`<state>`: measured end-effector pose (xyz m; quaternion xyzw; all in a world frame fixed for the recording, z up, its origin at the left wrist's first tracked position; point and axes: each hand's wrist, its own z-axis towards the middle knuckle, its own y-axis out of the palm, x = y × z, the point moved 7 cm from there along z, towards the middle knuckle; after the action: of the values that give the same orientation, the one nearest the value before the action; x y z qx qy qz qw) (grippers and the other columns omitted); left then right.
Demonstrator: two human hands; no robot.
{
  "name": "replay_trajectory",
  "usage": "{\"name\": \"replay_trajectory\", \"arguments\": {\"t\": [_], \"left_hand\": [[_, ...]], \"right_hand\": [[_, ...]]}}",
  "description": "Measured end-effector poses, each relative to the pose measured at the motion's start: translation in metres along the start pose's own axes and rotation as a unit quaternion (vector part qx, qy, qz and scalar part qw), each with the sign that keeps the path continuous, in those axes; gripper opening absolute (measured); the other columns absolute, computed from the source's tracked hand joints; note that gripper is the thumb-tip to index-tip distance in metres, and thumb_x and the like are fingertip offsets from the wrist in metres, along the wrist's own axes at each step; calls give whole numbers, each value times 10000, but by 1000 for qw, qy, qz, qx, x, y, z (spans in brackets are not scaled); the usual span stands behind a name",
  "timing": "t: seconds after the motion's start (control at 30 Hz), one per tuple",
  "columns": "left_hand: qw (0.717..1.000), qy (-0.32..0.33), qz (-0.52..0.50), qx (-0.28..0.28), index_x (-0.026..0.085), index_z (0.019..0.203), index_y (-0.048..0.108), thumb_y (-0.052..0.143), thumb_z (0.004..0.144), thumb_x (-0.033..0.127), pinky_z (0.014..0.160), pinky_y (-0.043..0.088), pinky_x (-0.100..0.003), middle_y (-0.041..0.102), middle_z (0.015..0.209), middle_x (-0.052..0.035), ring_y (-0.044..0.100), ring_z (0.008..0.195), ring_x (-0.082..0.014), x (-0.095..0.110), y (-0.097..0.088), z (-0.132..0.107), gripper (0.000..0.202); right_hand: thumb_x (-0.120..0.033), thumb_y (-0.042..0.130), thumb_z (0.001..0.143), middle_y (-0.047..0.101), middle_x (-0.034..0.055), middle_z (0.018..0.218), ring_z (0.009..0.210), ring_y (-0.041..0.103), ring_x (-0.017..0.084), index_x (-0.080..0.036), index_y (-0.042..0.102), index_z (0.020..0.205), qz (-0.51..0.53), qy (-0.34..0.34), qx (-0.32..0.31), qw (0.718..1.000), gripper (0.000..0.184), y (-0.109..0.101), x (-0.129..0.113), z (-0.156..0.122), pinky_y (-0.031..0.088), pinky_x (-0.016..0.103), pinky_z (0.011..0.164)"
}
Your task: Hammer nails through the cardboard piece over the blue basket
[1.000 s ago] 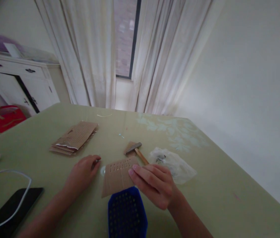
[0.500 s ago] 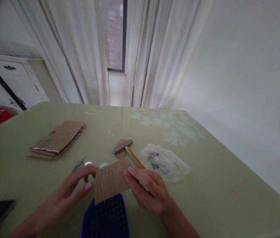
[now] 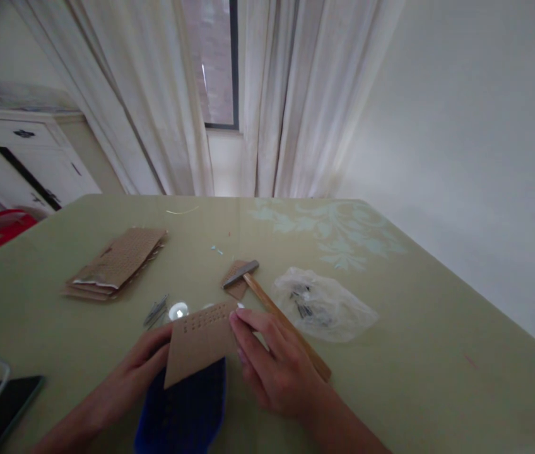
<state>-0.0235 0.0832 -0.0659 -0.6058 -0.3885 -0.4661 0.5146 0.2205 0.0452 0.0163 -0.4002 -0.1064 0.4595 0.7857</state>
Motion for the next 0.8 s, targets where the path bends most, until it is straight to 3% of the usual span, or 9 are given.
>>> {"name": "replay_trajectory", "arguments": {"t": [0.07,0.17,0.23,0.33,0.47,0.63,0.73,0.8], "left_hand": [[999,-28,-15,30,367,1238,840,644,947,625,1227,462,-577,779,1399,-45,654,1377,-380,-6,-5,0,435],[994,-58,-96,10,326,1301,802,508,1029,615,1229,461,-544,758,1432,-54,637,1403,-351,-6,4,1,494],[980,-71,-182,-22,300,1315,780,445,1054,603,1138,546,-517,791,1361,-68,711,1296,-335,0,17,2,522],[958,-109,-265,-12,259,1227,794,446,1029,634,963,632,-487,842,1187,-86,787,1087,-328,8,27,2,548],[970,-108,-217,37,225,1048,817,463,1000,640,961,621,-475,847,1033,-87,773,1016,-318,12,23,-2,549],[987,-80,-97,98,264,1003,834,451,1015,614,1053,578,-456,822,1114,-70,729,1113,-311,10,15,-6,519],[980,-86,-150,100,247,1057,822,439,1023,612,1016,599,-469,818,1136,-87,739,1091,-316,7,17,-6,531],[973,-86,-190,97,240,1090,816,539,984,596,1028,596,-463,816,1173,-89,742,1117,-318,6,19,-5,463]], "right_hand": [[-101,469,1097,703,223,1388,1320,691,287,-48,563,1545,-1,5,-16,1000,461,5,-4,1,625,412,1093],[-152,490,1135,751,200,1305,1246,737,255,-52,633,1471,-4,1,-13,1000,379,9,-9,2,627,346,1082],[-198,516,1145,779,174,1250,1174,768,226,-70,682,1410,6,-6,-11,1000,338,9,-11,2,634,296,1052],[-235,550,1143,805,146,1181,1082,791,192,-82,729,1332,40,-29,-6,999,302,6,-14,3,647,235,976],[-243,606,1122,824,125,1133,1007,800,172,-91,757,1268,74,-56,3,996,260,3,-16,7,650,223,916],[-187,646,1095,839,102,1108,966,792,179,-114,761,1259,102,-63,8,993,213,4,-16,12,660,261,884],[-163,626,1100,823,126,1138,982,785,186,-104,744,1299,111,-38,5,993,238,6,-14,11,664,270,879],[-178,631,1100,813,128,1146,995,782,189,-121,740,1315,122,-17,1,992,248,9,-12,9,665,278,875]]}}
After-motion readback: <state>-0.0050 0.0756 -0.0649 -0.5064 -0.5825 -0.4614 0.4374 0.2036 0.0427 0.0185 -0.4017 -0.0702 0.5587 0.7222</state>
